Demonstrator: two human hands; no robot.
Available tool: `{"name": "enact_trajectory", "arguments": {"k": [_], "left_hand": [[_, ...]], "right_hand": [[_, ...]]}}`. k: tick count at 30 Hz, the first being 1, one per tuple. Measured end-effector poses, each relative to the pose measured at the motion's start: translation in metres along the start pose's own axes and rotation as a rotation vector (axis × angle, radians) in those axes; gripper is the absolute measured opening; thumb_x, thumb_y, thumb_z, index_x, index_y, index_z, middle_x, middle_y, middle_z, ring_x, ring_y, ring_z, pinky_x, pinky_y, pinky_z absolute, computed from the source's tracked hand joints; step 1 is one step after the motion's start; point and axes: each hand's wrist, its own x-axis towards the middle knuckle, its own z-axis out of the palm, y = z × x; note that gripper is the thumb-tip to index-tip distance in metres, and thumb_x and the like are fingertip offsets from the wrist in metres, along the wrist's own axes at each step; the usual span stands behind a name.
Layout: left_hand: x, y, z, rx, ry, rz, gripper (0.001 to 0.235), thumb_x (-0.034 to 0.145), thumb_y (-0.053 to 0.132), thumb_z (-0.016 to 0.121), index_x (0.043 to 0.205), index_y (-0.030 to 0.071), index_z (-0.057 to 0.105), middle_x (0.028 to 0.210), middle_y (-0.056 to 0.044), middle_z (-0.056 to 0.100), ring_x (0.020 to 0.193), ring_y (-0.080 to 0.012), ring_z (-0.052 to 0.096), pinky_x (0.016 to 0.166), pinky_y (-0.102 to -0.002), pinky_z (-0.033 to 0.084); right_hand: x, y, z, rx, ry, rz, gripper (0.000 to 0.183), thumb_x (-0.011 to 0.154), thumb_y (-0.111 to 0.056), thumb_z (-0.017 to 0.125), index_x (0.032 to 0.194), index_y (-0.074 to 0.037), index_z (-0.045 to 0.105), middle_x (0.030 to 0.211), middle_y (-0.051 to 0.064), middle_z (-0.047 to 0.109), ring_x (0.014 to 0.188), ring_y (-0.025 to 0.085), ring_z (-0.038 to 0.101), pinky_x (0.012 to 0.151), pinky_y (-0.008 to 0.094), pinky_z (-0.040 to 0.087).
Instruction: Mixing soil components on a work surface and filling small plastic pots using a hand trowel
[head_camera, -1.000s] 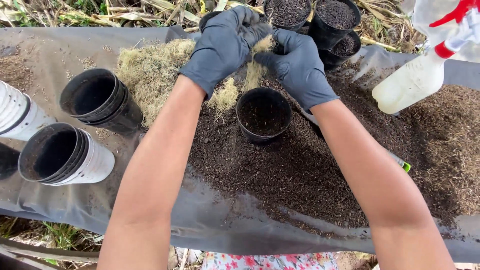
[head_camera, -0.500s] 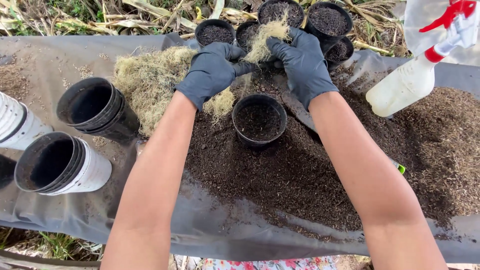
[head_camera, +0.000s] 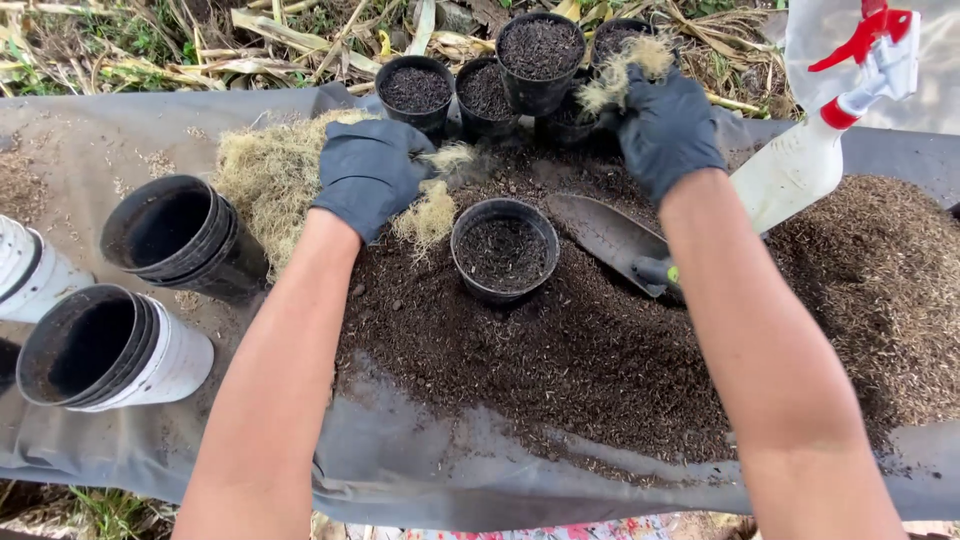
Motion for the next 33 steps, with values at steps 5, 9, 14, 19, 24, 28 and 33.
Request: {"name": "enact_trajectory", "arguments": {"k": [5, 9, 14, 19, 24, 28, 33], "left_hand": [[0.008, -0.02, 0.014, 0.304, -0.219, 0.056, 0.067, 0.093, 0.06, 0.068, 0.148, 0.025, 0.054, 0.137, -0.007, 0.065, 0.12, -0.0343, 0.063, 0.099, -0.052, 0.054], [0.011, -0.013, 0.023, 0.366, -0.307, 0.014, 0.086, 0.083, 0.076, 0.066, 0.156, 0.037, 0.042, 0.15, -0.002, 0.053, 0.132, -0.0312, 0.055, 0.099, -0.052, 0.054], [0.012, -0.027, 0.027, 0.4, -0.248, -0.02, 0.048, 0.088, 0.064, 0.072, 0.128, 0.038, 0.069, 0.112, 0.002, 0.074, 0.09, -0.0219, 0.066, 0.073, -0.032, 0.055], [0.065, -0.104, 0.023, 0.796, 0.07, -0.173, 0.033, 0.105, 0.023, 0.044, 0.086, 0.017, 0.071, 0.074, 0.001, 0.061, 0.068, -0.0155, 0.056, 0.06, -0.031, 0.052], [0.069, -0.137, -0.016, 1.029, 0.529, -0.319, 0.03, 0.096, 0.028, 0.055, 0.122, 0.025, 0.07, 0.117, -0.009, 0.07, 0.103, -0.0346, 0.063, 0.077, -0.052, 0.046], [0.029, -0.088, -0.027, 0.676, 0.136, -0.498, 0.068, 0.094, 0.045, 0.058, 0.152, 0.008, 0.05, 0.149, -0.018, 0.055, 0.134, -0.0439, 0.051, 0.106, -0.064, 0.035], [-0.03, -0.046, -0.05, 0.558, 0.152, -0.421, 0.075, 0.096, 0.051, 0.062, 0.154, 0.006, 0.045, 0.132, -0.019, 0.056, 0.112, -0.0387, 0.057, 0.086, -0.057, 0.046]], "right_hand": [[-0.001, -0.001, -0.028, 0.0, 0.081, 0.04, 0.072, 0.102, 0.003, 0.052, 0.162, -0.004, 0.012, 0.166, 0.025, 0.027, 0.12, 0.024, 0.075, 0.064, 0.018, 0.065], [0.0, -0.002, -0.04, 0.204, 0.188, 0.058, 0.064, 0.102, 0.006, 0.047, 0.159, 0.0, 0.019, 0.158, 0.026, 0.04, 0.107, 0.023, 0.071, 0.092, 0.029, 0.071], [0.011, 0.013, -0.072, -0.167, -0.016, -0.085, 0.084, 0.093, 0.014, 0.065, 0.154, 0.01, 0.008, 0.162, 0.028, 0.021, 0.144, 0.04, 0.048, 0.122, 0.036, 0.053], [0.0, 0.011, -0.092, -0.875, -0.11, -0.306, 0.045, 0.111, -0.017, 0.069, 0.119, 0.001, 0.029, 0.114, 0.012, 0.035, 0.104, 0.026, 0.042, 0.086, 0.03, 0.044], [0.049, 0.035, -0.116, -0.154, 0.085, 0.035, 0.015, 0.109, -0.009, 0.057, 0.097, -0.011, 0.049, 0.08, -0.001, 0.065, 0.072, 0.012, 0.063, 0.069, 0.022, 0.063], [-0.006, 0.018, -0.089, -0.628, -0.066, -0.223, 0.032, 0.108, -0.007, 0.069, 0.093, -0.015, 0.042, 0.089, -0.007, 0.047, 0.081, 0.006, 0.049, 0.069, 0.016, 0.052], [-0.047, -0.004, -0.083, -0.999, -0.275, -0.386, 0.057, 0.098, -0.026, 0.068, 0.144, 0.002, 0.046, 0.154, 0.023, 0.044, 0.144, 0.041, 0.039, 0.117, 0.052, 0.032]]}}
